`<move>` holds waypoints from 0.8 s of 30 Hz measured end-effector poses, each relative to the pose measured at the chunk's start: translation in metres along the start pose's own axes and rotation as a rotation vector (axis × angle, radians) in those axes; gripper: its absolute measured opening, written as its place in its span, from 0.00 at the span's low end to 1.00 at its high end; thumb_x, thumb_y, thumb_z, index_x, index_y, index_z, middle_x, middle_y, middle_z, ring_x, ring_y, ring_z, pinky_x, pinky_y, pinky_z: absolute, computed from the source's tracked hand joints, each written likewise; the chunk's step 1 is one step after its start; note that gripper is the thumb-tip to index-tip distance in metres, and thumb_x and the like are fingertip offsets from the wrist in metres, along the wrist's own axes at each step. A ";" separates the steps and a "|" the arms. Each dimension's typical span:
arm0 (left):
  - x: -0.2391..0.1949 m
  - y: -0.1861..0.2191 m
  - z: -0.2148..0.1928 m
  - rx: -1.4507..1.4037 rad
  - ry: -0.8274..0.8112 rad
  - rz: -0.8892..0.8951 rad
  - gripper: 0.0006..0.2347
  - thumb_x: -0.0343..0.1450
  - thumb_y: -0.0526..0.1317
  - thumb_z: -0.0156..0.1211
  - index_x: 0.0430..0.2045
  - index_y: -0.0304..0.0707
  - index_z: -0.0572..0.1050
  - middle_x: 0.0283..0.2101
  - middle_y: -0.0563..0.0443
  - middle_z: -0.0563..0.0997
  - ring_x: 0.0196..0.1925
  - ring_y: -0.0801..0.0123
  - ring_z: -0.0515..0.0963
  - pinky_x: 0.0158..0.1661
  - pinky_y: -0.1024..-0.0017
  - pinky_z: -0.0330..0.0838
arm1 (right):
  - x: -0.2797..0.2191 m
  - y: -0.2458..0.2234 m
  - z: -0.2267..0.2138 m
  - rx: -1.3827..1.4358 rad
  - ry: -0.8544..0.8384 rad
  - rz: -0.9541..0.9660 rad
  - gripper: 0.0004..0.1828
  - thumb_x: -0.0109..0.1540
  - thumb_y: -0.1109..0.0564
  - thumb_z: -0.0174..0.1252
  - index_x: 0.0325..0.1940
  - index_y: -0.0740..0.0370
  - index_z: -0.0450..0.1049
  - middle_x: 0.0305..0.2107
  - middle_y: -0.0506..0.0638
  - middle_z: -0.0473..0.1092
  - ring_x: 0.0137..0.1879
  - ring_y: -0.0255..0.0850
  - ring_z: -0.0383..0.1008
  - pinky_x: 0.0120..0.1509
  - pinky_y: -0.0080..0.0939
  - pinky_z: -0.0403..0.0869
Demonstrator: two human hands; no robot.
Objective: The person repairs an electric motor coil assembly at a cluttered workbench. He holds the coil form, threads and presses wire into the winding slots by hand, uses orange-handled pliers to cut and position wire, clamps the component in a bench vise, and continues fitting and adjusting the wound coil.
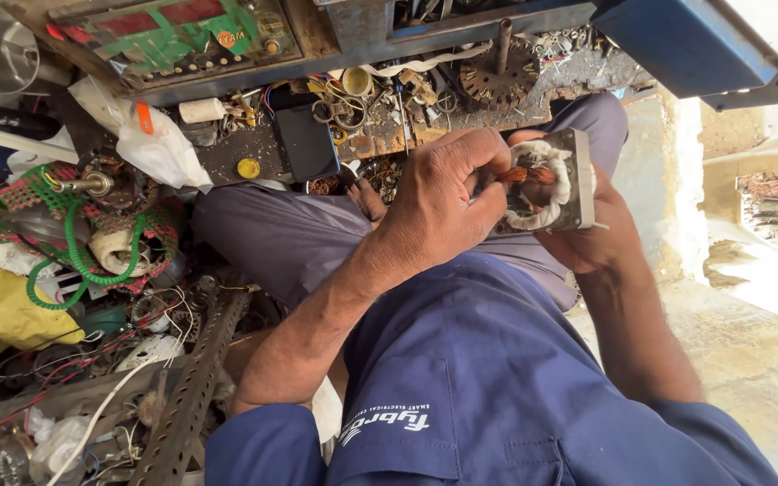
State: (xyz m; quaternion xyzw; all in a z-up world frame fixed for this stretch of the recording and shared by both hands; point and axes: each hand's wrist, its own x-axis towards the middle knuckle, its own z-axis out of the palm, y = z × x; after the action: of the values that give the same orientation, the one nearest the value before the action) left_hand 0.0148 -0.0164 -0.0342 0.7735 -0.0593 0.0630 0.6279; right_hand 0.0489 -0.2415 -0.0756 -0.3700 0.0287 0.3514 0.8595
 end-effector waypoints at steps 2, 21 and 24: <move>-0.002 -0.004 0.002 -0.017 0.007 0.022 0.07 0.64 0.27 0.63 0.30 0.34 0.73 0.30 0.51 0.76 0.25 0.73 0.73 0.27 0.71 0.66 | 0.003 -0.007 0.018 0.046 0.034 0.070 0.24 0.71 0.58 0.56 0.70 0.69 0.66 0.53 0.60 0.73 0.54 0.47 0.78 0.58 0.47 0.80; -0.006 0.005 0.005 -0.020 -0.006 0.075 0.07 0.66 0.28 0.63 0.34 0.36 0.74 0.32 0.55 0.76 0.25 0.79 0.70 0.25 0.77 0.64 | -0.010 -0.004 0.017 -0.173 0.113 -0.091 0.22 0.68 0.69 0.56 0.68 0.69 0.69 0.51 0.58 0.76 0.52 0.41 0.79 0.57 0.38 0.80; -0.009 0.003 0.008 -0.023 0.000 0.079 0.06 0.69 0.28 0.61 0.35 0.36 0.72 0.34 0.52 0.75 0.30 0.76 0.76 0.31 0.75 0.73 | -0.014 0.001 0.002 -0.172 0.111 -0.115 0.21 0.68 0.71 0.58 0.67 0.71 0.70 0.50 0.58 0.76 0.50 0.39 0.79 0.56 0.35 0.79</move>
State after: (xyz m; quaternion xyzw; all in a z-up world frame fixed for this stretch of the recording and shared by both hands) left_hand 0.0059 -0.0245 -0.0344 0.7633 -0.0908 0.0869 0.6337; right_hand 0.0379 -0.2481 -0.0705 -0.4626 0.0248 0.2814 0.8404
